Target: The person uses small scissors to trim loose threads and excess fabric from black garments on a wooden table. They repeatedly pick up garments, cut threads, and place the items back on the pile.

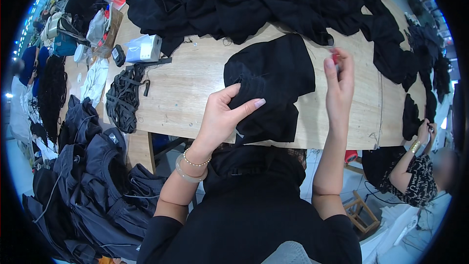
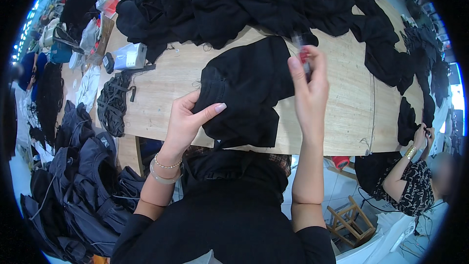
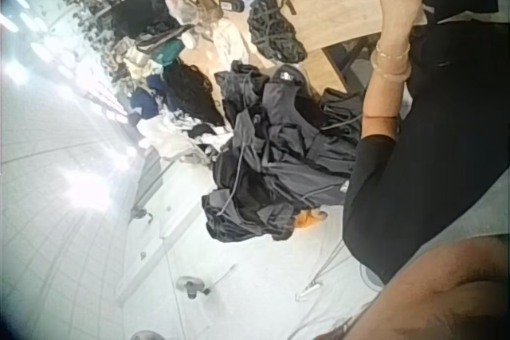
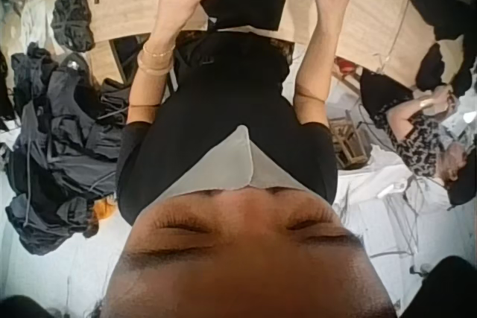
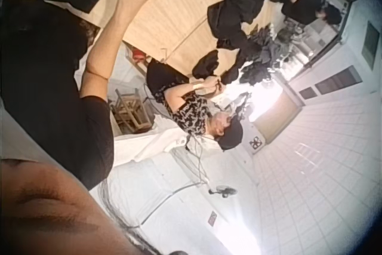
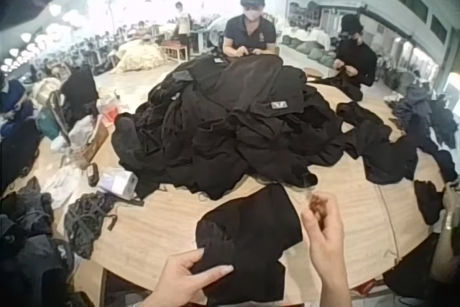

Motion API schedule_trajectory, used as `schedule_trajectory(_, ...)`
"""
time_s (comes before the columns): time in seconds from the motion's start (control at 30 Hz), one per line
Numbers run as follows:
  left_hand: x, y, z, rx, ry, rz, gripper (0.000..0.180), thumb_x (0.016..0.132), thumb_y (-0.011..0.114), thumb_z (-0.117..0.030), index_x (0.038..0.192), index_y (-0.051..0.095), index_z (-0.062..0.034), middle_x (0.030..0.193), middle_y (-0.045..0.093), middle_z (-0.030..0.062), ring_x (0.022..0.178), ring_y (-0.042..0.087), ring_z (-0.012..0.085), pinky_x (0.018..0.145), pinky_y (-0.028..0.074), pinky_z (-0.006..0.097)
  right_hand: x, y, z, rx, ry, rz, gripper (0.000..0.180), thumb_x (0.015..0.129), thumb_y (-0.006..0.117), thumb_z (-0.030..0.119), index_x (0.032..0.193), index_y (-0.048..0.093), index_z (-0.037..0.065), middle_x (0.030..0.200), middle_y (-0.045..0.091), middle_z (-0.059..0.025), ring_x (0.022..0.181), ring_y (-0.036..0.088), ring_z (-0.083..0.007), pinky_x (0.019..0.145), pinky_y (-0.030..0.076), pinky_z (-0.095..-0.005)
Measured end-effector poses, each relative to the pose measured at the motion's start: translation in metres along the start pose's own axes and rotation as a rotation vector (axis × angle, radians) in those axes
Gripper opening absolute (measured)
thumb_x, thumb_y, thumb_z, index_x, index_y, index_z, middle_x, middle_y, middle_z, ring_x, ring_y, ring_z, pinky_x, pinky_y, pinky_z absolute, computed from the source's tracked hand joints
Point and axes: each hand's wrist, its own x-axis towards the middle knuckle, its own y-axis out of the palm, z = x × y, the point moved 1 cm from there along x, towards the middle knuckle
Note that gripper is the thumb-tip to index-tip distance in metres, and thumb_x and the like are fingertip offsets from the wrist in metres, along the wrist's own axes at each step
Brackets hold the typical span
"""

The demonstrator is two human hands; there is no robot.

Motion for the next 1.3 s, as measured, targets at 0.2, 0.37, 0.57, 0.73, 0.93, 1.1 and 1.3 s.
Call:
schedule_trajectory(0.2,-0.001,0.004,-0.005,-0.045,0.029,0.014,0.026,0.088,0.073,-0.002,0.113,0.069,0.0049,0.101,0.073,0.0061,0.089,0.065,0.0083,0.082,0.052,0.022,-0.022,0.009,0.031,-0.265,-0.356,0.291,0.030,0.073,0.078,0.028,0.100,0.074,0.014,0.082,0.056,-0.0007,0.087,0.046,-0.0225,0.081,0.036,-0.0338)
schedule_trajectory(0.37,-0.002,0.008,-0.009,-0.059,0.027,0.010,0.022,0.088,0.072,-0.002,0.109,0.070,0.0046,0.098,0.073,0.0037,0.088,0.062,0.0059,0.080,0.051,0.022,-0.026,0.009,0.037,-0.401,-0.498,0.297,0.037,0.069,0.079,0.030,0.102,0.075,0.013,0.080,0.054,0.0003,0.086,0.045,-0.0208,0.080,0.037,-0.0345)
schedule_trajectory(0.57,-0.002,0.005,-0.005,0.006,0.050,0.019,0.026,0.088,0.073,0.000,0.113,0.069,0.0057,0.101,0.072,0.0064,0.088,0.065,0.0079,0.080,0.052,0.022,-0.027,0.008,0.037,-0.410,-0.514,0.304,0.033,0.069,0.080,0.027,0.099,0.075,0.016,0.080,0.055,0.0014,0.085,0.046,-0.0203,0.079,0.033,-0.0367)
schedule_trajectory(0.73,-0.001,0.005,-0.005,-0.022,0.057,0.023,0.026,0.087,0.073,0.000,0.113,0.069,0.0053,0.101,0.072,0.0063,0.088,0.065,0.0079,0.080,0.052,0.022,-0.027,0.008,0.038,-0.414,-0.504,0.292,0.032,0.069,0.080,0.026,0.099,0.076,0.016,0.080,0.055,0.0010,0.085,0.046,-0.0203,0.078,0.033,-0.0367)
schedule_trajectory(0.93,-0.001,0.001,-0.007,0.054,0.039,0.019,0.027,0.087,0.073,0.000,0.114,0.069,0.0050,0.102,0.072,0.0065,0.089,0.064,0.0080,0.081,0.052,0.022,-0.028,0.012,0.037,-0.346,-0.427,0.321,0.031,0.070,0.080,0.024,0.099,0.075,0.013,0.080,0.056,0.0004,0.084,0.046,-0.0206,0.079,0.035,-0.0346)
schedule_trajectory(1.1,0.000,0.002,-0.008,-0.014,0.043,0.028,0.027,0.088,0.073,-0.001,0.114,0.069,0.0052,0.102,0.073,0.0068,0.090,0.065,0.0084,0.082,0.052,0.022,-0.030,0.019,0.023,-0.073,-0.205,0.405,0.031,0.074,0.081,0.021,0.102,0.075,0.010,0.082,0.060,0.0001,0.084,0.046,-0.0185,0.077,0.040,-0.0308)
schedule_trajectory(1.3,-0.002,0.002,-0.013,-0.097,0.044,0.057,0.023,0.089,0.073,-0.005,0.110,0.071,0.0035,0.101,0.073,0.0043,0.090,0.063,0.0063,0.082,0.051,0.022,-0.033,0.025,0.009,0.197,-0.060,0.467,0.031,0.076,0.080,0.022,0.103,0.074,0.008,0.084,0.061,0.0007,0.084,0.046,-0.0164,0.077,0.040,-0.0293)
